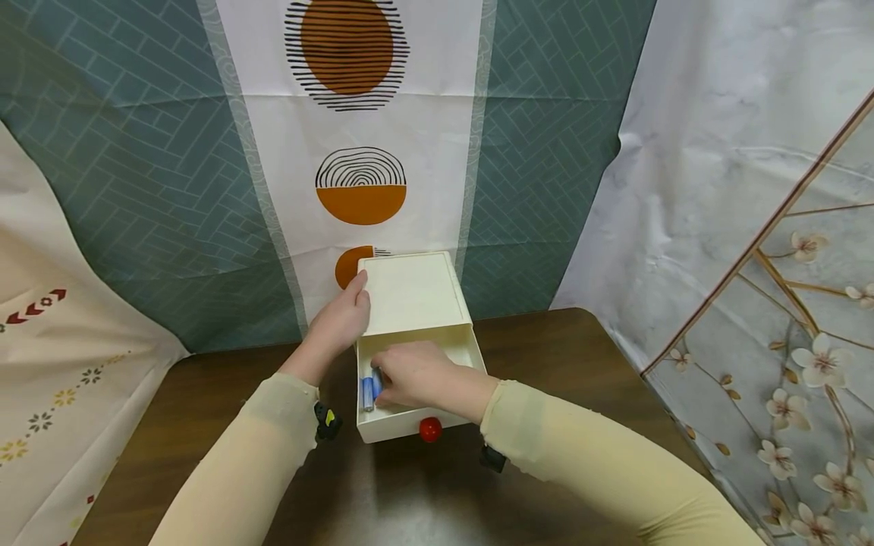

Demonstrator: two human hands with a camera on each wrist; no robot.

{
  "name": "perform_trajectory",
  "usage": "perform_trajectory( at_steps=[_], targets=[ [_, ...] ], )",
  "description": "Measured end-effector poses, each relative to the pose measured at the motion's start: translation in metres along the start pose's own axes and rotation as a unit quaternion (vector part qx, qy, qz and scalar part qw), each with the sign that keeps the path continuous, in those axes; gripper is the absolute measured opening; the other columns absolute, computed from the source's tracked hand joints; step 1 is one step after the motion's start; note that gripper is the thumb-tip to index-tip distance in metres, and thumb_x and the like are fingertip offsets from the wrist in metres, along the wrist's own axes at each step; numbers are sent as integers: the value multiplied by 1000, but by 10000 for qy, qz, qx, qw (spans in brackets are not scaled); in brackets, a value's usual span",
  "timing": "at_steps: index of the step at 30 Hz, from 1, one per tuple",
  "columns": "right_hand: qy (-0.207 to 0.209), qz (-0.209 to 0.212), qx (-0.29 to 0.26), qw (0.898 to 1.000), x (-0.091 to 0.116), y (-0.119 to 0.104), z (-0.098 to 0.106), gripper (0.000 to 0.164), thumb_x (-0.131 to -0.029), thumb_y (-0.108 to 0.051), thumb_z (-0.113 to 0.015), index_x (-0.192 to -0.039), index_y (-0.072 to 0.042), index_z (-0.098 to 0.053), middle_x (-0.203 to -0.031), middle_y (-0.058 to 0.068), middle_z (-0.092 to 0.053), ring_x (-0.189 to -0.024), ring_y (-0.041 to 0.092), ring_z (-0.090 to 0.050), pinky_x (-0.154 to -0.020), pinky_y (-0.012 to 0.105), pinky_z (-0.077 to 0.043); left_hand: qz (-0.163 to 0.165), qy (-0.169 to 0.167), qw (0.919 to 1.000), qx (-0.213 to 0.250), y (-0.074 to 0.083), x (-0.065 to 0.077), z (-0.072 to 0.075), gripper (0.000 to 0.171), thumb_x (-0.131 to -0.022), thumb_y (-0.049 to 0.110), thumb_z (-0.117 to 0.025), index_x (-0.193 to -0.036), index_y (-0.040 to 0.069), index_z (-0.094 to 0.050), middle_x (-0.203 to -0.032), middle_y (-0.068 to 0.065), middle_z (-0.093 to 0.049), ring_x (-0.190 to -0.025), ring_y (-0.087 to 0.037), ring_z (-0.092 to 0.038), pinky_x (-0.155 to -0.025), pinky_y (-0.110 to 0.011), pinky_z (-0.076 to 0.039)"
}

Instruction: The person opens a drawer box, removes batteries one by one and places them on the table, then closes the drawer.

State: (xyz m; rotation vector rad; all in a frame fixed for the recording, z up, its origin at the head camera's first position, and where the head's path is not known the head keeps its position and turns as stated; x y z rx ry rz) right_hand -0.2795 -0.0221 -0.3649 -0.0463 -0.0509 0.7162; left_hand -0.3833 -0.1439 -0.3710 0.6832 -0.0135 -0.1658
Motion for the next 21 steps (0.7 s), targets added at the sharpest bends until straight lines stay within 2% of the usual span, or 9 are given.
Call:
perform_trajectory(
  at_steps=[14, 21],
  targets=[
    [121, 69, -29, 9999, 0, 2, -1, 25, -95, -39, -87, -94, -21, -69, -71, -9, -54, -68, 10, -52, -58, 27, -38, 30, 13, 10000, -34, -1, -1, -1, 65, -120, 42, -18, -180, 17, -12, -183, -12, -18, -164, -40, -28, -132, -60, -21],
    [112, 134, -193, 9997, 0, 4, -2, 23, -95, -38, -85, -100, -19, -73, -73, -9, -55, -69, 11, -53, -58, 27, -39, 40, 4, 10000, 10, -2, -1, -1, 65, -120, 42, -18, -180, 17, -12, -184, -11, -17, -165, -40, -27, -132, -60, -20]
  ],
)
Point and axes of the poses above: each hand's wrist, its own x-axis away from the middle knuckle, its own z-axis out of the back of the hand, y = z × x, the point moved 7 cm from there along -x, towards the middle knuckle
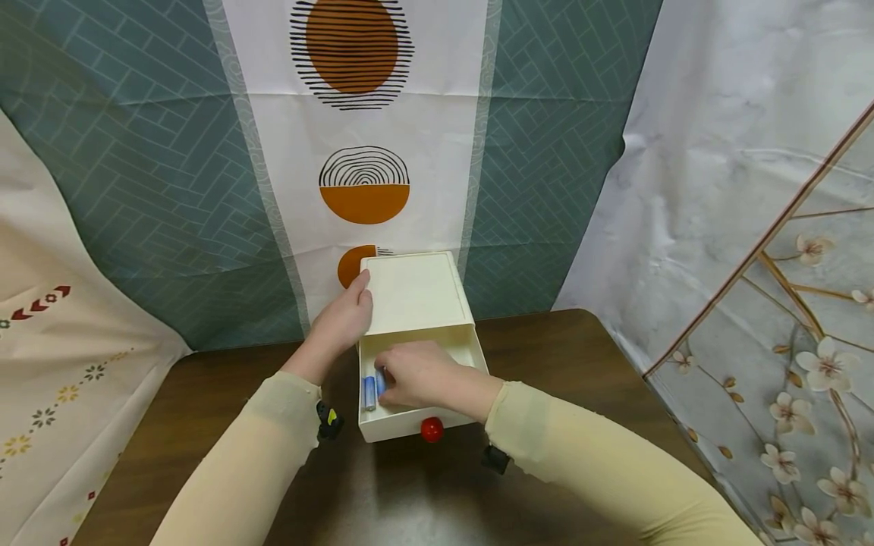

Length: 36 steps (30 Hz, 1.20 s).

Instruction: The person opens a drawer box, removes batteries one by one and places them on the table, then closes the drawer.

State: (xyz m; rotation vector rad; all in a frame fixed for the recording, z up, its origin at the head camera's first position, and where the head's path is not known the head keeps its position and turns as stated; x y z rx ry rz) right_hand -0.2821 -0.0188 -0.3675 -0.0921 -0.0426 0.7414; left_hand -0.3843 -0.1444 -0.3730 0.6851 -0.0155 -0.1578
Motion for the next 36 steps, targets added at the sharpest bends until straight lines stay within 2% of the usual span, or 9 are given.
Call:
perform_trajectory(
  at_steps=[10, 22, 32, 36],
  targets=[
    [-22, -164, -533, 9984, 9, 10, 2, 22, -94, -35, -86, -98, -19, -71, -74, -8, -56, -71, 12, -53, -60, 28, -39, 75, -29, 10000, 42, 0, 1, -2, 66, -119, 44, -18, -180, 18, -11, -184, -10, -16, -165, -39, -25, -132, -60, -20],
    [105, -279, -956, 9950, 26, 24, 19, 28, -96, -34, -88, -114, -17, -77, -87, -10, -66, -78, 11, -60, -67, 30, -49, -24, -52, 10000, 68, 3, 3, 0, 66, -119, 45, -17, -180, 19, -10, -184, -8, -14, -165, -39, -24, -132, -62, -20],
    [332, -203, -1020, 9940, 43, 33, 36, 23, -96, -30, -88, -113, -19, -78, -90, -10, -69, -78, 10, -62, -66, 29, -53, -58, -83, 9999, 136, 2, 3, 0, 66, -120, 43, -17, -180, 18, -9, -184, -7, -13, -166, -39, -21, -133, -60, -17],
    [413, -231, -1033, 9935, 50, 39, 42, 27, -96, -30, -88, -118, -18, -78, -93, -8, -71, -81, 9, -63, -68, 30, -54, -85, -83, 9998, 164, 1, 2, -1, 66, -119, 43, -17, -180, 18, -10, -184, -8, -13, -166, -39, -21, -133, -59, -17]
  ],
)
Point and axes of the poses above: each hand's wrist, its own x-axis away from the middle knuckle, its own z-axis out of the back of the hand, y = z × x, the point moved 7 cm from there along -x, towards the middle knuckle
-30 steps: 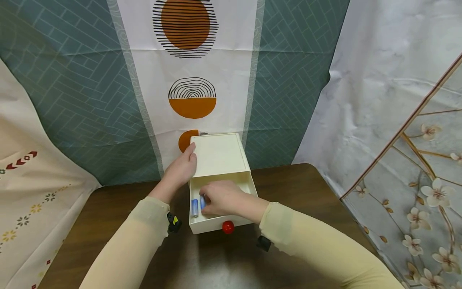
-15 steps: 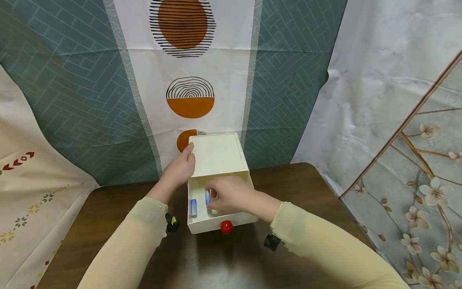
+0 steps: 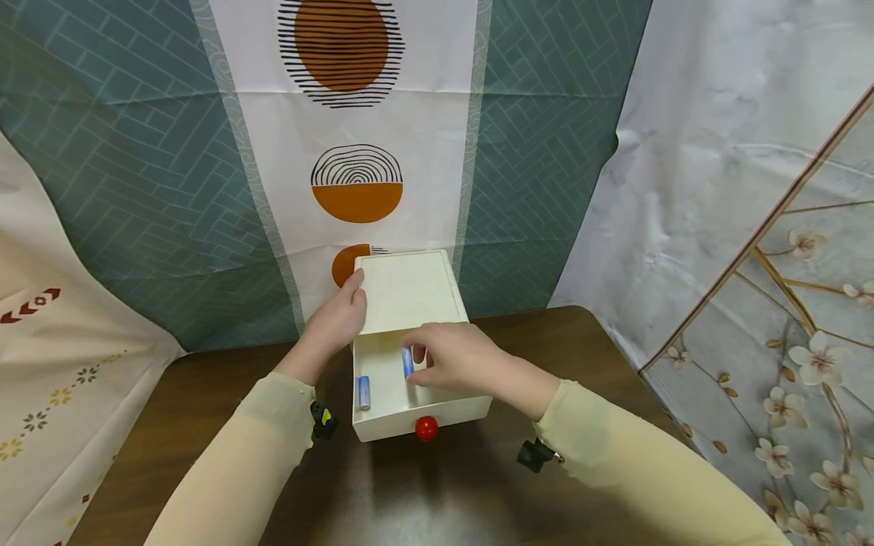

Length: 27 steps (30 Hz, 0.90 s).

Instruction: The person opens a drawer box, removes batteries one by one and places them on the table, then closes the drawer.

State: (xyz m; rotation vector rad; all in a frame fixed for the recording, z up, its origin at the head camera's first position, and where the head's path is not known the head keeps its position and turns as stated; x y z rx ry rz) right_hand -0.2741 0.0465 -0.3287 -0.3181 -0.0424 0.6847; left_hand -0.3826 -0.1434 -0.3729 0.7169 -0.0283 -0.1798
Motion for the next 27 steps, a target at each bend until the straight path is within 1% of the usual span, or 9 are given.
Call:
perform_trajectory(
  at_steps=[5, 9, 13, 18, 23, 27],
  targets=[
    [118, -74, -2, 9999, 7, 6, 11, 37, -95, -29, -90, -128, -16, -78, -96, -8, -72, -84, 9, -65, -71, 30, -55, -4, -31, 10000, 40, 0, 0, -1, 66, -119, 44, -17, -180, 18, -10, -184, -8, -13, -167, -39, -21, -133, -59, -16],
    [195, -83, -57, 9998, 13, 9, 20, 43, -95, -27, -90, -133, -13, -77, -99, -7, -73, -85, 9, -66, -72, 29, -56, -13, -54, 10000, 46, 1, 0, 0, 66, -120, 43, -17, -180, 17, -10, -184, -7, -12, -167, -38, -20, -133, -59, -16],
    [256, -75, -162, 9995, 20, 13, 28, 42, -95, -24, -90, -132, -11, -77, -99, -5, -74, -85, 9, -66, -72, 28, -56, -33, -63, 10000, 43, 1, 1, 1, 65, -120, 42, -18, -180, 17, -10, -184, -8, -13, -166, -39, -21, -133, -59, -16],
    [315, -121, -218, 9992, 29, 22, 35, 41, -95, -22, -89, -133, -9, -76, -100, -6, -74, -86, 8, -67, -73, 30, -57, -54, -66, 10000, 45, 2, 1, 2, 65, -120, 41, -18, -180, 17, -10, -184, -10, -14, -166, -41, -22, -133, -61, -17],
    [369, -184, -252, 9988, 37, 34, 40, 43, -96, -21, -88, -134, -9, -75, -100, -8, -73, -88, 8, -68, -77, 32, -57, -57, -54, 10000, 56, 2, 1, 1, 65, -120, 41, -18, -180, 16, -10, -184, -9, -14, -166, -40, -22, -133, -60, -16],
    [431, -235, -277, 9984, 43, 42, 45, 44, -96, -21, -88, -136, -8, -75, -101, -6, -74, -89, 9, -69, -80, 34, -58, -53, -30, 10000, 26, 1, 1, 1, 65, -120, 41, -19, -180, 16, -10, -184, -10, -14, -166, -40, -21, -133, -60, -15]
  ],
)
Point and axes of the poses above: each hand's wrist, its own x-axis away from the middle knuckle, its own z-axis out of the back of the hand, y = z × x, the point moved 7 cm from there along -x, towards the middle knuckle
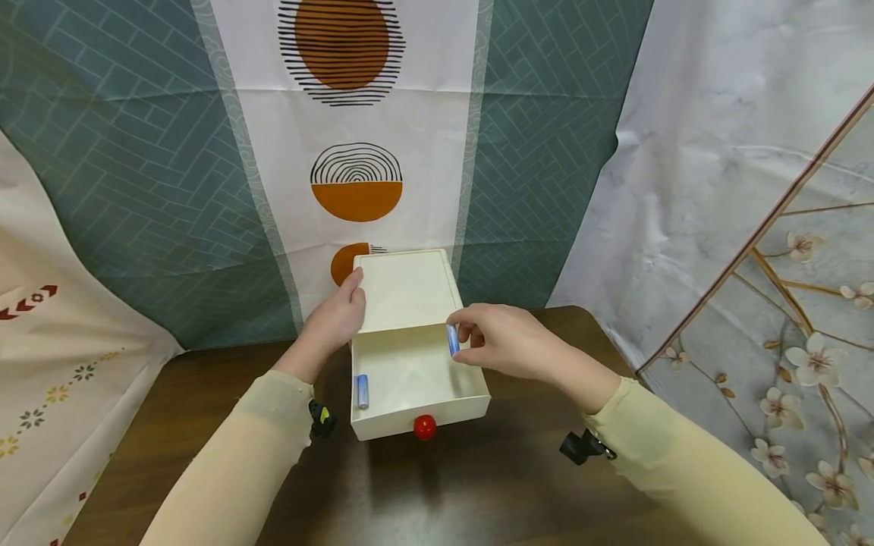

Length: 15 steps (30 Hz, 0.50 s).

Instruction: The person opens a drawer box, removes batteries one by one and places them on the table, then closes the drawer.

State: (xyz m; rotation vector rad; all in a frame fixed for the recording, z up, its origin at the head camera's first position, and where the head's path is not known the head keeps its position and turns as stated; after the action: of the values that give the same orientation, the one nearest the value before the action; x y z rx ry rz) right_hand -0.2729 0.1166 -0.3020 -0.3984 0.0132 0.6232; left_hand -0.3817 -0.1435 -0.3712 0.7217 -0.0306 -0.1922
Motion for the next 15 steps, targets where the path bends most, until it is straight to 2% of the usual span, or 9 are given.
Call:
perform_trajectory(
  at_steps=[6, 15],
  targets=[
    [-25, -147, -37, 9999, 5, 16, 4, 46, -97, -21, -88, -139, -7, -74, -101, -7, -74, -91, 9, -69, -84, 35, -59, -17, 34, 10000, -26, 1, 0, 1, 65, -120, 41, -18, -180, 17, -11, -184, -11, -16, -165, -41, -23, -133, -61, -16],
    [28, -392, -24, 9992, 11, 46, 4, 41, -97, -19, -86, -135, -7, -75, -101, -6, -75, -92, 11, -71, -85, 38, -60, -18, 12, 10000, -13, -1, 0, 0, 65, -120, 42, -18, -180, 17, -11, -184, -10, -15, -166, -40, -22, -133, -60, -16]
  ],
)
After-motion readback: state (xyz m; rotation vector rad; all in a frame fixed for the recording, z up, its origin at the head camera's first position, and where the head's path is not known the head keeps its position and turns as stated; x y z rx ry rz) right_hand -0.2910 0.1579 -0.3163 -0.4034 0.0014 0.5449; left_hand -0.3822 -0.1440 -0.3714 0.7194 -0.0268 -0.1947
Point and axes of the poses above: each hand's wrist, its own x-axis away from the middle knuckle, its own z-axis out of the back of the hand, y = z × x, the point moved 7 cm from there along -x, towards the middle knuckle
